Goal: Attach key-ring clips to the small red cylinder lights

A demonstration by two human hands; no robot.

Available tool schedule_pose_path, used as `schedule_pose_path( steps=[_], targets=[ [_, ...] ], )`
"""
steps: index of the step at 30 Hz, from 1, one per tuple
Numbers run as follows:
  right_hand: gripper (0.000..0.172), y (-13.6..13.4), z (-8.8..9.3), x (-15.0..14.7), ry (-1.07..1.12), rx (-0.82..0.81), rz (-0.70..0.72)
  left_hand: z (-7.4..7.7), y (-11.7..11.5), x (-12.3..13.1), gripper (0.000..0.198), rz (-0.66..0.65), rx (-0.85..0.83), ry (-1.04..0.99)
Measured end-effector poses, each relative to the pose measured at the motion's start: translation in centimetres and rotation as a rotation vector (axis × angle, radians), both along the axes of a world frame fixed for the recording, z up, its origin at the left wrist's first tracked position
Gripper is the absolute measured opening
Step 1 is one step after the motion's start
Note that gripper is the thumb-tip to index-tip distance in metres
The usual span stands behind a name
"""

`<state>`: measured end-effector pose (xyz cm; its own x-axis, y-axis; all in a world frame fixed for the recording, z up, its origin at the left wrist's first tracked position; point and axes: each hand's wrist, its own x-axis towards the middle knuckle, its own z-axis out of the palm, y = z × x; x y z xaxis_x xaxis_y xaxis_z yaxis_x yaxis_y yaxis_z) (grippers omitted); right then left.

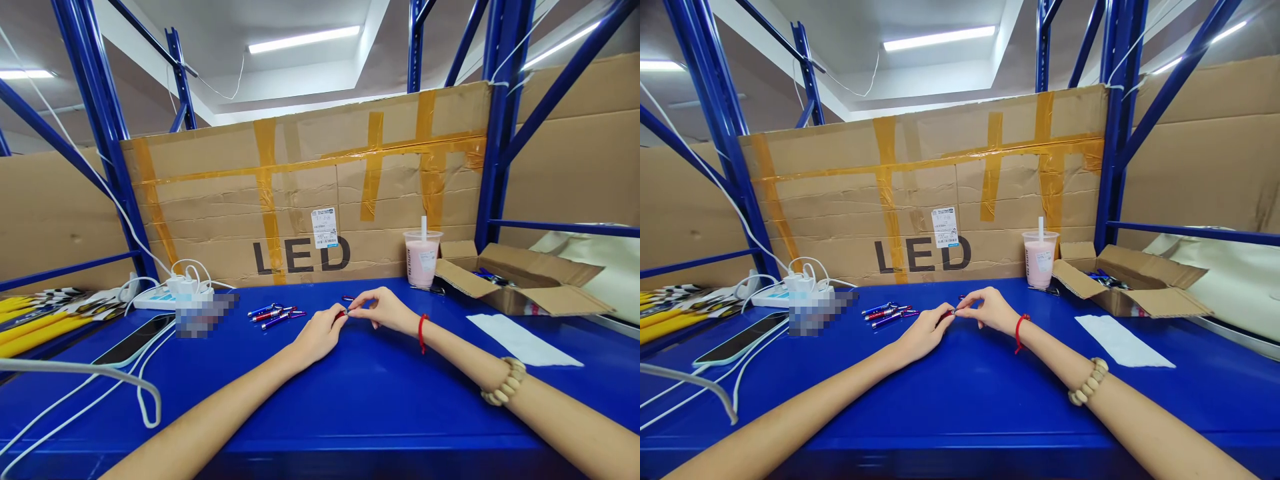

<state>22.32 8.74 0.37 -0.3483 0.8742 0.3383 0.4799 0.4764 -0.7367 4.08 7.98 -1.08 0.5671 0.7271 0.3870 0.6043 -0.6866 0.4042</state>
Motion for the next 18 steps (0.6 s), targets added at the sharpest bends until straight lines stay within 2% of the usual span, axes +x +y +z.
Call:
schedule_pose_path(
  steps=[13,18],
  targets=[
    [0.032,-0.02,0.55,0.32,0.058,0.007,0.052,0.02,-0.31,-0.15,0.014,-0.157,-0.020,-0.079],
    [0.029,-0.09,-0.02,0.07,0.075,0.005,0.039,-0.41,-0.02,-0.17,0.007,-0.143,-0.031,-0.134]
  ],
)
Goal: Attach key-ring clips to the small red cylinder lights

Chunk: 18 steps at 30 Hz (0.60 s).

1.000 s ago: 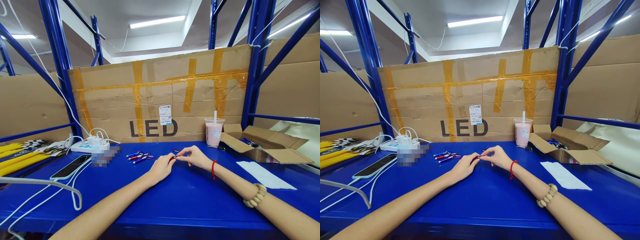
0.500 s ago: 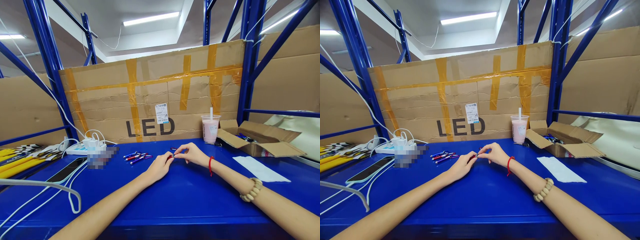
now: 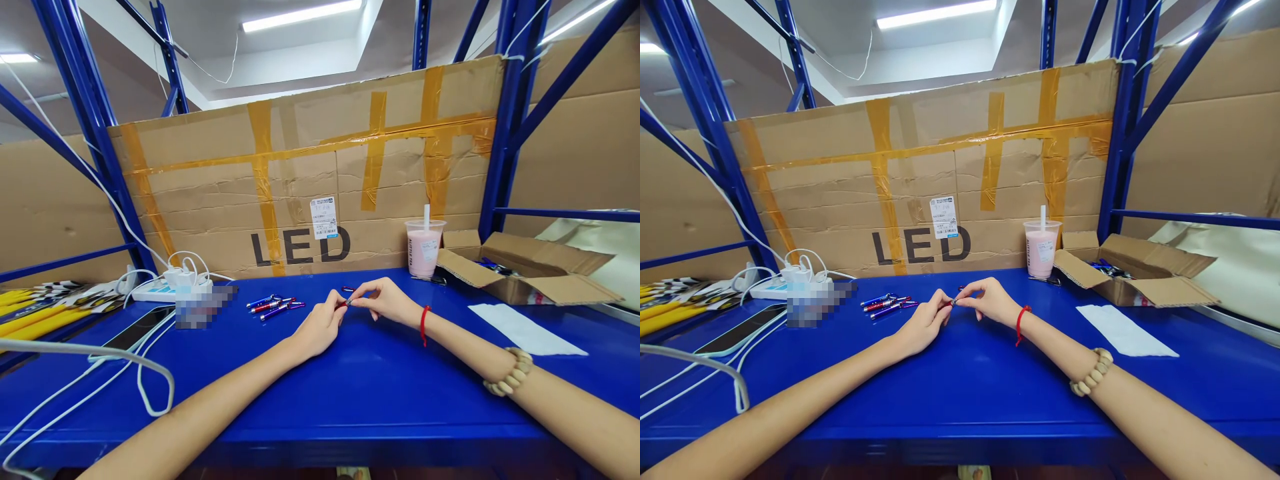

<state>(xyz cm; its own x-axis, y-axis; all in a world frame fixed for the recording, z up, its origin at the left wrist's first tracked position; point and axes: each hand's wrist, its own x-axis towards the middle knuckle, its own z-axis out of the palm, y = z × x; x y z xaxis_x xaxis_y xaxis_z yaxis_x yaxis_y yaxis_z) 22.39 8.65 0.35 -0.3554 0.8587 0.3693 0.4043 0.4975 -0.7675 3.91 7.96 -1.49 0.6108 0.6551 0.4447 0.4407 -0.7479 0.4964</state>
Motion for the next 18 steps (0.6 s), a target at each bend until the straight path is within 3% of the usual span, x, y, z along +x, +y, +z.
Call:
schedule_pose_path(
  steps=[18],
  targets=[
    [0.038,0.11,0.02,-0.29,0.046,-0.163,-0.029,0.25,-0.42,0.11,0.008,0.154,0.072,0.081]
  ],
)
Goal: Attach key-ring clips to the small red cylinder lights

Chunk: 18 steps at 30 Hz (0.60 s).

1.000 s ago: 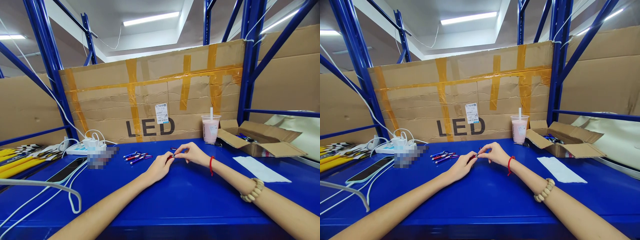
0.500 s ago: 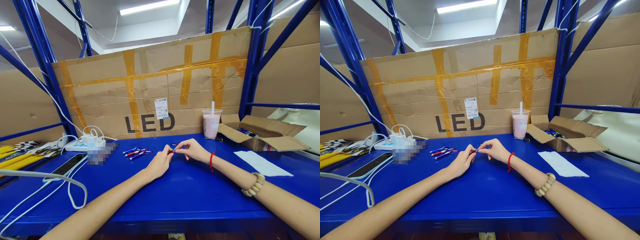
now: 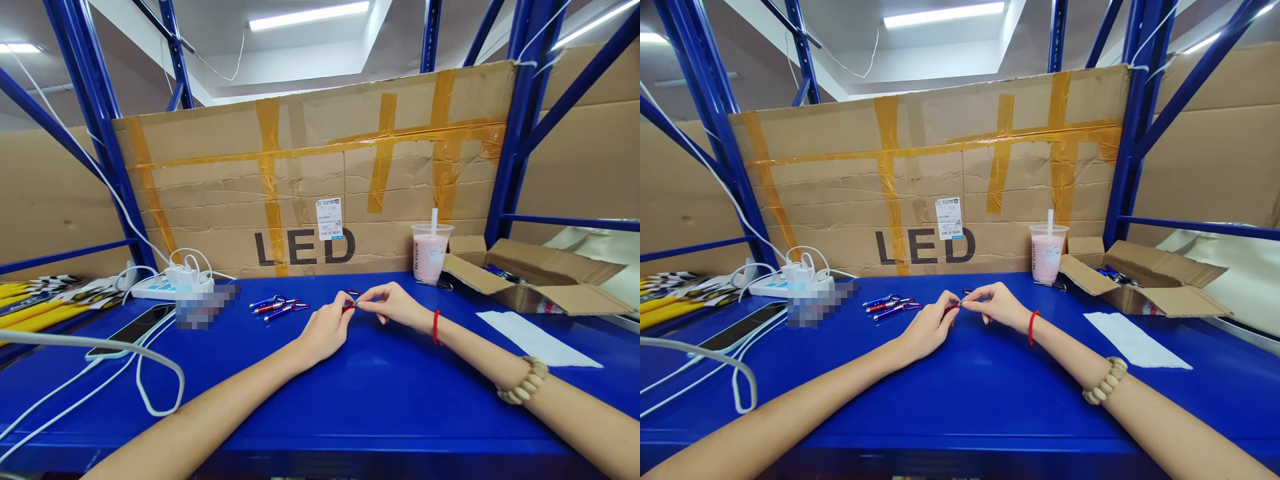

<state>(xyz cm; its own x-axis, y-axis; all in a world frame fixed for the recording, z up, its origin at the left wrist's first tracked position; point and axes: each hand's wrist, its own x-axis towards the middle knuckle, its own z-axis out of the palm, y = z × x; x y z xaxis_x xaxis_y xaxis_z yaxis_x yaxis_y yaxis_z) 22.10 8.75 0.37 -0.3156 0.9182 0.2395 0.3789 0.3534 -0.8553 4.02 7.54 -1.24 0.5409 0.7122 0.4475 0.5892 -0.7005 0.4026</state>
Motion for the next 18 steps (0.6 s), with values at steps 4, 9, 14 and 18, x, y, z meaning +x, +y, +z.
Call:
schedule_pose_path(
  steps=[4,9,14,18],
  targets=[
    [0.041,-0.03,-0.14,-0.15,0.034,-0.064,-0.014,-0.01,0.01,0.05,0.009,0.023,0.011,0.037],
    [0.041,-0.10,-0.30,-0.11,0.085,-0.122,-0.003,0.19,-0.24,0.07,0.010,0.037,0.048,0.067],
    [0.041,-0.20,-0.20,-0.11,0.102,-0.147,0.000,0.35,-0.43,0.11,0.012,0.046,0.056,0.087],
    [0.042,-0.27,-0.13,-0.14,0.104,-0.156,-0.004,0.23,-0.33,0.16,0.013,0.041,0.078,0.081]
  ],
)
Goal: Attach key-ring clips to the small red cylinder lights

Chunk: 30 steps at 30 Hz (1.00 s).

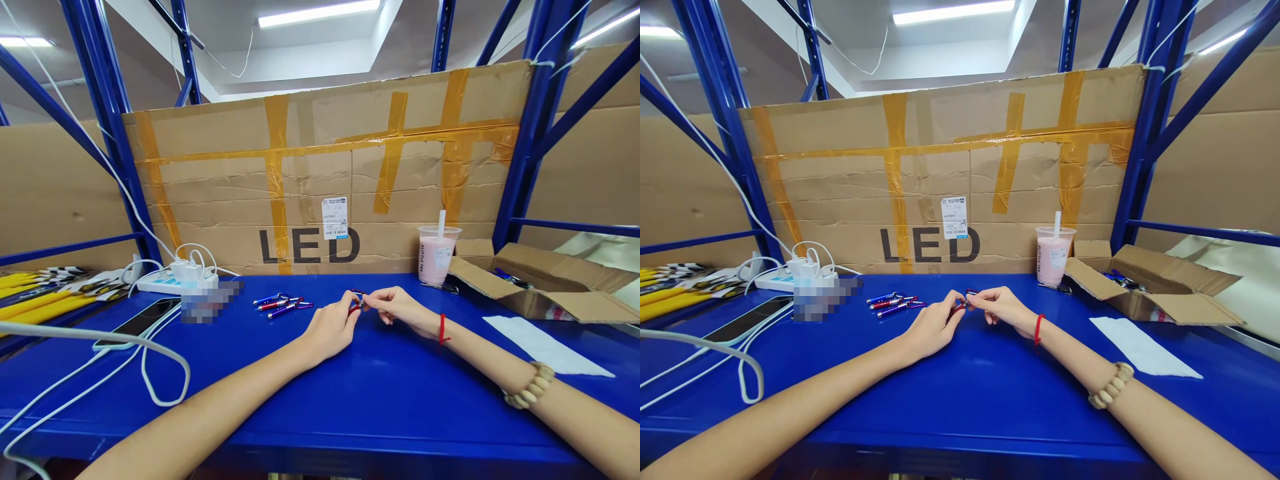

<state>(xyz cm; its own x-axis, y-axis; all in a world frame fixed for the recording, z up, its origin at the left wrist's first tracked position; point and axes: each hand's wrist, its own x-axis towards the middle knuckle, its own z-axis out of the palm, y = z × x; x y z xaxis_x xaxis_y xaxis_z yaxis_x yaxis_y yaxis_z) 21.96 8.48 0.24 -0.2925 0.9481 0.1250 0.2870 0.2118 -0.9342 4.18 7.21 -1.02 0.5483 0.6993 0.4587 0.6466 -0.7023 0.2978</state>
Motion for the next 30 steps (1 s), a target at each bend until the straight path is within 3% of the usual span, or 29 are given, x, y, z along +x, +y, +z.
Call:
schedule_pose_path(
  steps=[15,30],
  targets=[
    [0.049,0.70,-0.27,0.44,-0.216,0.031,-0.001,0.10,0.12,-0.14,0.016,0.058,-0.042,0.102],
    [0.045,-0.10,0.43,0.02,-0.138,-0.012,-0.006,0.20,0.08,-0.30,0.010,0.021,-0.049,0.055]
  ],
)
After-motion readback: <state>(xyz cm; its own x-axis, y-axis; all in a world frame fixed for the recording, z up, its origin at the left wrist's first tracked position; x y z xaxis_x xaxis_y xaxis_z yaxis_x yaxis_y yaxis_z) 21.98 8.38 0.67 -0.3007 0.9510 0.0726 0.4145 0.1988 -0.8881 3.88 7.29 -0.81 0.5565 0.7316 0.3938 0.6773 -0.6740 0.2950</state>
